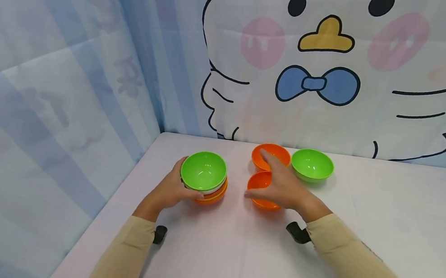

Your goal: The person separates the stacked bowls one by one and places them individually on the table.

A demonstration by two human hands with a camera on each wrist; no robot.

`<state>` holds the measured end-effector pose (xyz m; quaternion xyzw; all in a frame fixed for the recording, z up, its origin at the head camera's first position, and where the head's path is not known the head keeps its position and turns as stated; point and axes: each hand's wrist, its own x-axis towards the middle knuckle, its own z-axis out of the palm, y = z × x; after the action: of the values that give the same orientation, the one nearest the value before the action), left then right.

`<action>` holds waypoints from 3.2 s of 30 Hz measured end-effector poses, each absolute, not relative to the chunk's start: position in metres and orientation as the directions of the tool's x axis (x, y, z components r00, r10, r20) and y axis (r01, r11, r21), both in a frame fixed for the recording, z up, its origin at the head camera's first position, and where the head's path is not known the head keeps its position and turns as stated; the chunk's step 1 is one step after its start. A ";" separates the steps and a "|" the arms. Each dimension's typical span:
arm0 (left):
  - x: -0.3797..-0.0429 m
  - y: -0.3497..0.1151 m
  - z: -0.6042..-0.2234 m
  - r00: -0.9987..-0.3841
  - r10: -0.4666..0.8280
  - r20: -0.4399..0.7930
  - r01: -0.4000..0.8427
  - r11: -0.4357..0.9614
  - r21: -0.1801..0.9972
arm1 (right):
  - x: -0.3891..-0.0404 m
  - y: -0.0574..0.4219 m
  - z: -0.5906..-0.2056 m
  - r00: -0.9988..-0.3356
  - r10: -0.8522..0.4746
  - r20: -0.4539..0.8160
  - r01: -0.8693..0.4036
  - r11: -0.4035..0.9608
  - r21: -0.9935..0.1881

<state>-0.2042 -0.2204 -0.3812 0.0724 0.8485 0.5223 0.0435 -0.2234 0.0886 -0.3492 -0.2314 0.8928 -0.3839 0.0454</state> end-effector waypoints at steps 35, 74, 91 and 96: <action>-0.205 -0.224 -0.383 -0.978 0.199 0.060 0.154 0.498 0.853 | -0.242 -0.006 -0.362 -0.812 -0.580 0.061 -0.381 0.448 -0.809; -0.203 -0.226 -0.381 -0.984 0.179 0.013 0.105 0.515 0.851 | -0.231 0.033 -0.340 -0.880 -0.464 0.104 -0.317 0.409 -0.856; -0.205 -0.225 -0.382 -0.989 0.142 -0.030 0.055 0.555 0.830 | -0.215 0.126 -0.345 -0.922 -0.347 0.170 -0.344 0.534 -0.773; -0.206 -0.225 -0.382 -0.990 0.136 -0.047 0.036 0.551 0.834 | -0.211 0.153 -0.350 -0.938 -0.300 0.173 -0.322 0.573 -0.753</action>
<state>-0.2060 -0.2249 -0.3819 0.0490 0.8790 0.4713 0.0532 -0.2107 0.1533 -0.3502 -0.1756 0.8868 -0.4274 -0.0129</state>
